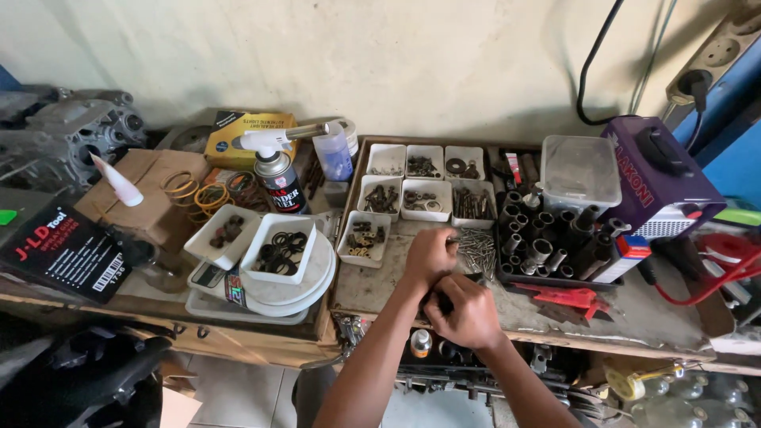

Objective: Sort through trays of small mechanical fasteners and wipe them clean with a cloth.

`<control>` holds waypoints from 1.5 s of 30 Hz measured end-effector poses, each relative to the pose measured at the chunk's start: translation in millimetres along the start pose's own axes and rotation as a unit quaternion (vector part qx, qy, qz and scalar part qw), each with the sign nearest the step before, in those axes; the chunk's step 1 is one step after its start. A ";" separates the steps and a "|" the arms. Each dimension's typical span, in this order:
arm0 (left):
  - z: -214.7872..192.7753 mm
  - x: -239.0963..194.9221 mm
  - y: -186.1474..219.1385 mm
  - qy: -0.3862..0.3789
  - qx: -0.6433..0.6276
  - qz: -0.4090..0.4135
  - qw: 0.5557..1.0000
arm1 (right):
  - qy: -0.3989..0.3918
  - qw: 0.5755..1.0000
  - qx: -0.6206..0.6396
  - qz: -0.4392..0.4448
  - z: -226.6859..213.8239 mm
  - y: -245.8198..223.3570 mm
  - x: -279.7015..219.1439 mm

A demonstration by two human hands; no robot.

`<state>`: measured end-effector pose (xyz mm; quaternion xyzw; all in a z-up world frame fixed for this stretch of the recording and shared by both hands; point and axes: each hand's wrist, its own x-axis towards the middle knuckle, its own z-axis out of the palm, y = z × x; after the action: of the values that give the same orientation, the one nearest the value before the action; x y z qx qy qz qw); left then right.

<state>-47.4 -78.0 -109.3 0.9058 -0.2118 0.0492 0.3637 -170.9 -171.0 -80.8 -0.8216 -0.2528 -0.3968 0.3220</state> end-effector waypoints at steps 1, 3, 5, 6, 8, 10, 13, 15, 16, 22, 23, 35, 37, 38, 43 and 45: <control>5.6 3.6 -5.4 0.001 -0.001 -0.002 1.000 | -0.002 1.000 0.001 0.000 1.4 1.6 -2.3; 15.4 12.7 -15.9 -0.015 0.013 -0.012 1.000 | -0.002 1.000 0.005 0.002 4.3 5.4 -5.2; 20.3 11.4 -14.7 -0.008 -0.004 -0.010 1.000 | -0.004 1.000 0.002 0.011 5.8 5.3 -4.3; 23.9 8.8 -14.5 -0.002 -0.020 -0.008 1.000 | -0.007 1.000 -0.002 0.021 6.5 4.5 -5.4; 14.4 2.8 -12.3 0.001 -0.026 -0.004 1.000 | -0.003 0.999 -0.004 0.034 6.7 2.3 -7.1; 7.2 -1.0 -12.3 0.006 -0.029 0.003 1.000 | 0.004 0.999 -0.006 0.044 7.5 0.5 -6.3; 11.4 -2.1 -22.0 0.005 -0.036 -0.007 0.999 | 0.021 0.996 -0.023 0.084 8.4 -0.7 -4.1; 26.0 2.8 -35.9 0.017 -0.019 -0.010 1.000 | 0.054 0.989 -0.009 0.141 7.7 0.8 -2.3; 8.8 -7.3 -22.8 0.018 -0.018 -0.009 1.000 | 0.055 0.989 -0.008 0.140 9.2 4.1 -1.8; -31.2 -35.8 4.6 0.081 -0.085 0.052 0.992 | 0.171 0.953 -0.022 0.248 7.1 7.6 2.9; -35.6 -40.2 5.9 0.086 -0.087 0.059 0.991 | 0.190 0.959 -0.029 0.209 6.2 7.5 3.5; -60.3 -73.3 17.4 0.114 -0.229 0.100 0.961 | 0.119 0.982 0.055 0.138 3.9 0.6 12.1; -56.7 -72.6 13.5 0.124 -0.239 0.102 0.958 | 0.102 0.983 0.056 0.143 8.2 5.5 8.3; -53.8 -72.1 8.8 0.138 -0.239 0.103 0.956 | 0.080 0.984 0.057 0.149 12.5 10.7 4.7; -56.8 -76.3 10.7 0.177 -0.278 0.108 0.938 | 0.027 0.983 0.052 0.174 19.9 17.8 0.4; -55.4 -79.0 13.4 0.190 -0.294 0.102 0.931 | 0.020 0.980 0.008 0.196 21.6 25.6 -5.8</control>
<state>-121.0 -21.6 -79.5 0.7052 -0.2349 0.1931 0.6405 -146.4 -173.2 -104.3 -0.8444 -0.0838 -0.3405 0.4051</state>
